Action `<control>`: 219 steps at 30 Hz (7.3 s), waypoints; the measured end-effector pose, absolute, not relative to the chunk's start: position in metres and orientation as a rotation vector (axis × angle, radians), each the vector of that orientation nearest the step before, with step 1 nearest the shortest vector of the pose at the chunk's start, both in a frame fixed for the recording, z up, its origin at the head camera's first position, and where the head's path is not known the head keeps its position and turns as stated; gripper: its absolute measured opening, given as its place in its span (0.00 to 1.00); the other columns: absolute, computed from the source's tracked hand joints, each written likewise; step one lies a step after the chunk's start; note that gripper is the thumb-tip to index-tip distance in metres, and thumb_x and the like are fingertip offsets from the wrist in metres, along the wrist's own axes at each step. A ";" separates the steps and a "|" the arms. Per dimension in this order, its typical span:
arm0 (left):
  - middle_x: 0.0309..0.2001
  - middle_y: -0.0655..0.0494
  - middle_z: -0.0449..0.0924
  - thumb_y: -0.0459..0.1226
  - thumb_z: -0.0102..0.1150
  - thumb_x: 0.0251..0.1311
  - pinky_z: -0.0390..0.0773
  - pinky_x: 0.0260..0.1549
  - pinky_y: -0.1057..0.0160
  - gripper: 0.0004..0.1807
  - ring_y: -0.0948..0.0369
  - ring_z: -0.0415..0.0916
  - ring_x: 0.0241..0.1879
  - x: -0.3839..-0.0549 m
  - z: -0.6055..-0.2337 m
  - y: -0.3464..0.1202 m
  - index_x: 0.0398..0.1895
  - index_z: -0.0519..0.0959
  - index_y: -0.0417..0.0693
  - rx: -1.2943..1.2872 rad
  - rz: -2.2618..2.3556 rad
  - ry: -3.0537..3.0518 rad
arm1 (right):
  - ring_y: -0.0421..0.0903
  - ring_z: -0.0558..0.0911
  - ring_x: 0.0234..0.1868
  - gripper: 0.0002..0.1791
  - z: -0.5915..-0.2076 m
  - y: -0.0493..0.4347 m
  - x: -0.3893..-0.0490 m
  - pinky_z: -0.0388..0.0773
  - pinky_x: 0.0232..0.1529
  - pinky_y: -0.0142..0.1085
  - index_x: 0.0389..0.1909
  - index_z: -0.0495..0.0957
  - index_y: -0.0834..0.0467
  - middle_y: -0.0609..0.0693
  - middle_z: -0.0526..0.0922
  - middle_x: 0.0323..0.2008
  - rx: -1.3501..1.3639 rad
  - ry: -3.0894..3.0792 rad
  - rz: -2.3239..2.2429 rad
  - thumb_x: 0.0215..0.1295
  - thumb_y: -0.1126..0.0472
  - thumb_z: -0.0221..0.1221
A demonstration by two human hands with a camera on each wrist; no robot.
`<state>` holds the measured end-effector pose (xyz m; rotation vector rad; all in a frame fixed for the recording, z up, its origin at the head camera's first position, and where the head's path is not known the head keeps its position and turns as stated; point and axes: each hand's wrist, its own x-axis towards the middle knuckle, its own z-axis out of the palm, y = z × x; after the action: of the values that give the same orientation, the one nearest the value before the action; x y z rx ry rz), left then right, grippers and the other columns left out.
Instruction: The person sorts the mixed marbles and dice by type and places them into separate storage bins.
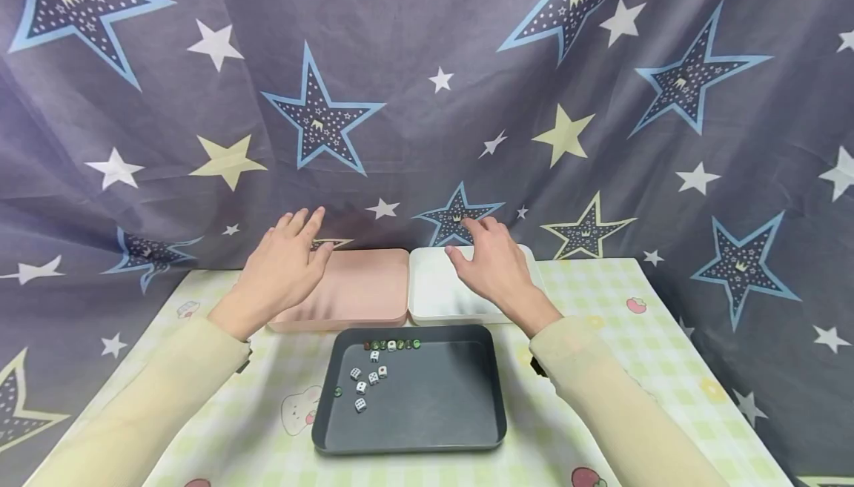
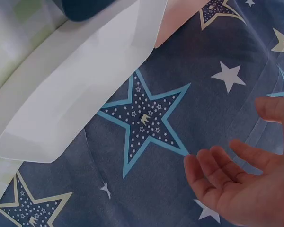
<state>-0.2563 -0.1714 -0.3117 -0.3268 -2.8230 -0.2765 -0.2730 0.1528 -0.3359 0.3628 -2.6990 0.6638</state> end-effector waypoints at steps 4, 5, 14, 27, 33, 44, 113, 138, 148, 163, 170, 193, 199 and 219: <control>0.76 0.30 0.60 0.48 0.41 0.80 0.56 0.74 0.33 0.36 0.34 0.55 0.76 -0.252 -0.314 -0.173 0.82 0.56 0.38 -0.329 -0.283 -2.825 | 0.61 0.76 0.65 0.33 -0.339 0.147 -0.269 0.78 0.60 0.61 0.71 0.75 0.61 0.62 0.76 0.65 0.384 -2.702 0.675 0.73 0.45 0.63; 0.76 0.30 0.61 0.48 0.41 0.80 0.57 0.74 0.33 0.35 0.34 0.56 0.76 -0.250 -0.314 -0.173 0.82 0.57 0.37 -0.328 -0.284 -2.824 | 0.61 0.77 0.63 0.33 -0.340 0.146 -0.268 0.79 0.59 0.60 0.71 0.75 0.61 0.62 0.77 0.63 0.391 -2.699 0.681 0.73 0.45 0.63; 0.69 0.28 0.69 0.44 0.40 0.79 0.65 0.71 0.36 0.32 0.32 0.65 0.71 -0.239 -0.317 -0.178 0.76 0.65 0.33 -0.348 -0.350 -2.784 | 0.54 0.82 0.43 0.30 -0.347 0.141 -0.262 0.82 0.43 0.51 0.67 0.79 0.61 0.59 0.82 0.49 0.410 -2.688 0.775 0.72 0.48 0.65; 0.63 0.28 0.72 0.43 0.43 0.79 0.71 0.65 0.34 0.29 0.33 0.69 0.66 -0.230 -0.337 -0.178 0.71 0.70 0.30 -0.378 -0.351 -2.808 | 0.46 0.78 0.30 0.22 -0.355 0.143 -0.266 0.75 0.30 0.40 0.58 0.84 0.60 0.52 0.81 0.33 0.493 -2.663 1.028 0.68 0.53 0.70; 0.65 0.30 0.72 0.42 0.47 0.78 0.73 0.63 0.33 0.27 0.35 0.66 0.69 -0.223 -0.345 -0.177 0.70 0.72 0.29 -0.394 -0.393 -2.827 | 0.45 0.77 0.28 0.23 -0.360 0.143 -0.267 0.74 0.29 0.38 0.56 0.84 0.61 0.49 0.79 0.28 0.529 -2.652 1.103 0.65 0.54 0.73; 0.58 0.29 0.79 0.42 0.48 0.79 0.73 0.64 0.38 0.26 0.37 0.76 0.61 -0.215 -0.361 -0.178 0.66 0.73 0.26 -0.405 -0.412 -2.936 | 0.42 0.61 0.19 0.19 -0.365 0.140 -0.268 0.59 0.24 0.35 0.53 0.86 0.62 0.44 0.64 0.17 0.544 -2.679 1.389 0.65 0.58 0.73; 0.13 0.46 0.77 0.33 0.55 0.77 0.81 0.08 0.56 0.24 0.59 0.75 0.08 -0.166 -0.434 -0.180 0.68 0.68 0.25 -0.232 -1.395 -3.228 | 0.44 0.66 0.30 0.16 -0.409 0.103 -0.262 0.62 0.28 0.32 0.42 0.90 0.66 0.45 0.83 0.29 0.756 -2.983 1.639 0.53 0.64 0.80; 0.13 0.47 0.77 0.30 0.52 0.78 0.80 0.07 0.58 0.22 0.60 0.75 0.08 -0.168 -0.443 -0.181 0.70 0.69 0.27 -0.254 -1.472 -3.190 | 0.35 0.54 0.12 0.12 -0.425 0.087 -0.262 0.51 0.16 0.28 0.39 0.90 0.66 0.38 0.60 0.09 0.831 -2.986 1.747 0.54 0.67 0.79; 0.13 0.47 0.78 0.30 0.51 0.78 0.80 0.07 0.58 0.22 0.59 0.76 0.08 -0.169 -0.445 -0.183 0.70 0.69 0.27 -0.263 -1.478 -3.188 | 0.38 0.66 0.23 0.10 -0.429 0.082 -0.260 0.66 0.28 0.31 0.37 0.92 0.62 0.45 0.85 0.27 0.854 -3.016 1.658 0.54 0.65 0.80; 0.13 0.46 0.78 0.30 0.51 0.79 0.81 0.08 0.57 0.23 0.59 0.76 0.08 -0.167 -0.445 -0.184 0.71 0.68 0.28 -0.213 -1.518 -3.189 | 0.42 0.76 0.35 0.10 -0.441 0.074 -0.258 0.70 0.33 0.30 0.34 0.91 0.62 0.48 0.90 0.34 0.861 -3.051 1.621 0.52 0.67 0.80; 0.14 0.45 0.78 0.30 0.51 0.78 0.81 0.08 0.58 0.24 0.60 0.76 0.08 -0.168 -0.444 -0.183 0.72 0.67 0.27 -0.205 -1.506 -3.204 | 0.39 0.76 0.35 0.08 -0.443 0.072 -0.255 0.71 0.35 0.30 0.33 0.92 0.60 0.46 0.89 0.31 0.867 -3.068 1.558 0.52 0.66 0.81; 0.13 0.46 0.78 0.31 0.51 0.79 0.81 0.09 0.56 0.24 0.59 0.76 0.08 -0.166 -0.444 -0.185 0.73 0.67 0.28 -0.207 -1.559 -3.180 | 0.39 0.79 0.45 0.07 -0.449 0.065 -0.252 0.79 0.51 0.37 0.31 0.92 0.56 0.43 0.89 0.40 0.881 -3.109 1.445 0.52 0.64 0.81; 0.13 0.46 0.77 0.31 0.51 0.79 0.81 0.08 0.56 0.24 0.60 0.76 0.08 -0.166 -0.445 -0.185 0.73 0.67 0.28 -0.220 -1.556 -3.175 | 0.39 0.80 0.41 0.07 -0.451 0.064 -0.251 0.78 0.46 0.35 0.31 0.92 0.56 0.42 0.89 0.36 0.891 -3.122 1.438 0.52 0.64 0.81; 0.12 0.47 0.77 0.32 0.51 0.79 0.80 0.08 0.57 0.24 0.61 0.75 0.07 -0.168 -0.446 -0.185 0.72 0.67 0.28 -0.221 -1.526 -3.189 | 0.37 0.79 0.38 0.08 -0.457 0.058 -0.252 0.77 0.43 0.31 0.26 0.90 0.55 0.40 0.87 0.32 0.898 -3.143 1.371 0.50 0.66 0.81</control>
<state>-0.1677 -0.1852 -0.4458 -0.2210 -3.1888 -1.5262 -0.2517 0.0584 -0.4565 0.8979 -3.1434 1.3707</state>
